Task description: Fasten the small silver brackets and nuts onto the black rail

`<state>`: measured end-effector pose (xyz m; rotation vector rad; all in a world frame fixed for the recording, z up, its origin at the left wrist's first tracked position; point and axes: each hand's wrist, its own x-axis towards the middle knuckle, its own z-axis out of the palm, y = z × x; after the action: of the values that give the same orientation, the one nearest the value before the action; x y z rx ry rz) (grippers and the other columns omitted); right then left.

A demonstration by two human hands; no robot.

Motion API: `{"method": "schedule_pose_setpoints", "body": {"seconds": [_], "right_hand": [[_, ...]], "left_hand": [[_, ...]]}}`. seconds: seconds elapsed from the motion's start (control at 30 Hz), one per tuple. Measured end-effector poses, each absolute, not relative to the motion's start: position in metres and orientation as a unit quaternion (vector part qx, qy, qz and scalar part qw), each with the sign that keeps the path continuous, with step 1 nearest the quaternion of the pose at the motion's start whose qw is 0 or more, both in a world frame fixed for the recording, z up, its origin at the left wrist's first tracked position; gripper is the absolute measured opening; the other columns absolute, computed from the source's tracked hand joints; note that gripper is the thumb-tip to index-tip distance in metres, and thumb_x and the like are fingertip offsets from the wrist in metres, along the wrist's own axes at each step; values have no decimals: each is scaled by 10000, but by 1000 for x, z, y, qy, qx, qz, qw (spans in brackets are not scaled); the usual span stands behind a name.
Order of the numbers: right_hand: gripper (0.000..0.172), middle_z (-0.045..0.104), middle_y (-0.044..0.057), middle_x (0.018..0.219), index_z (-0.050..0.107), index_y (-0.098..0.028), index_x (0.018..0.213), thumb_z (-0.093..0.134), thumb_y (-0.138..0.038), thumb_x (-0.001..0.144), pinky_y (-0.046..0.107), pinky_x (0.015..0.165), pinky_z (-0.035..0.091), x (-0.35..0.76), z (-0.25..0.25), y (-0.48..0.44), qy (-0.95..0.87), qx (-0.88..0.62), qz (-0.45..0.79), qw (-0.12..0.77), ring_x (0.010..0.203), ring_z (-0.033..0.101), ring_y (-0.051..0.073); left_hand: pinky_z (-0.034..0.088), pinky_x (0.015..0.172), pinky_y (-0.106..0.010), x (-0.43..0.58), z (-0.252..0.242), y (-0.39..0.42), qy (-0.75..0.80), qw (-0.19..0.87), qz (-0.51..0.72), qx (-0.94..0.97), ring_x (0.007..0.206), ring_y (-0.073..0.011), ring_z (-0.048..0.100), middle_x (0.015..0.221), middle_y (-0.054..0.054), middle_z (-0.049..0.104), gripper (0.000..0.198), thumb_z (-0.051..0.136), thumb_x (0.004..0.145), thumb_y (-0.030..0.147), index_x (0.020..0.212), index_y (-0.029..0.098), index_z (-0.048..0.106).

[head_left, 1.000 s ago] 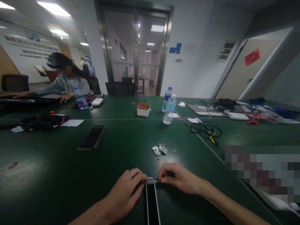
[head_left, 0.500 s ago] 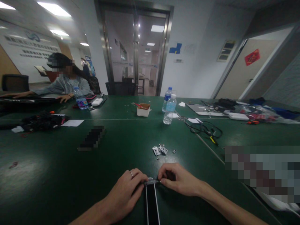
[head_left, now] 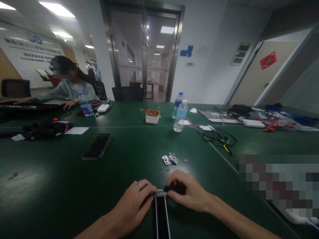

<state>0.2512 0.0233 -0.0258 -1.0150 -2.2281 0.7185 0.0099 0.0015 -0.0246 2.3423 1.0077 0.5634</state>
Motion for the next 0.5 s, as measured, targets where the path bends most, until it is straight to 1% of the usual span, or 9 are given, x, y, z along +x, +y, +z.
{"method": "schedule_pose_setpoints", "body": {"seconds": [0.07,0.13,0.17,0.23,0.33,0.4,0.47,0.5], "right_hand": [[80,619,38,858,602,-192,893,548,-192,834,306,708,450,261,-31,36,-839,-385,202,327,793,555,171],[133,624,68,912,591,-190,933,468,-182,883,352,779,449,272,-37,51,-826,-415,122,360,878,555,198],[151,625,83,950,592,-186,961,460,-179,887,378,816,441,277,-39,58,-823,-431,89,360,921,549,212],[176,619,101,1020,599,-188,1026,508,-218,879,411,849,429,284,-42,70,-830,-450,44,327,972,533,236],[236,617,94,1045,613,-208,1059,607,-308,845,403,815,433,286,-43,78,-849,-456,25,264,976,523,247],[175,636,78,979,630,-206,988,616,-305,844,381,775,434,283,-44,79,-851,-463,22,249,931,531,235],[87,648,66,899,634,-198,896,585,-261,861,360,743,430,279,-46,80,-845,-471,18,255,874,539,220],[81,649,63,870,631,-193,859,567,-241,867,352,731,428,277,-47,80,-841,-472,12,264,847,540,212]], "left_hand": [[457,775,-305,10,-24,2,371,265,205,866,899,-197,556,1059,-31,589,259,421,936,120,1106,250,567],[455,779,-311,9,-24,2,367,267,205,867,900,-198,554,1063,-30,589,266,420,936,116,1113,254,563],[454,784,-315,9,-23,2,365,267,208,867,901,-199,554,1063,-30,590,269,421,934,113,1115,255,561],[452,783,-318,9,-23,2,366,270,209,866,901,-200,553,1064,-28,591,270,424,933,112,1113,258,562],[451,776,-315,9,-23,3,375,273,198,864,907,-203,551,1073,-27,589,267,427,936,119,1114,262,565],[450,784,-319,10,-23,3,377,273,193,864,908,-202,550,1075,-27,588,268,426,937,120,1116,262,565],[448,795,-323,10,-23,3,378,273,192,864,908,-201,550,1077,-28,587,272,422,936,120,1120,261,563],[448,797,-323,10,-22,3,379,273,191,863,908,-200,550,1076,-27,586,273,419,937,121,1122,261,562]]}}
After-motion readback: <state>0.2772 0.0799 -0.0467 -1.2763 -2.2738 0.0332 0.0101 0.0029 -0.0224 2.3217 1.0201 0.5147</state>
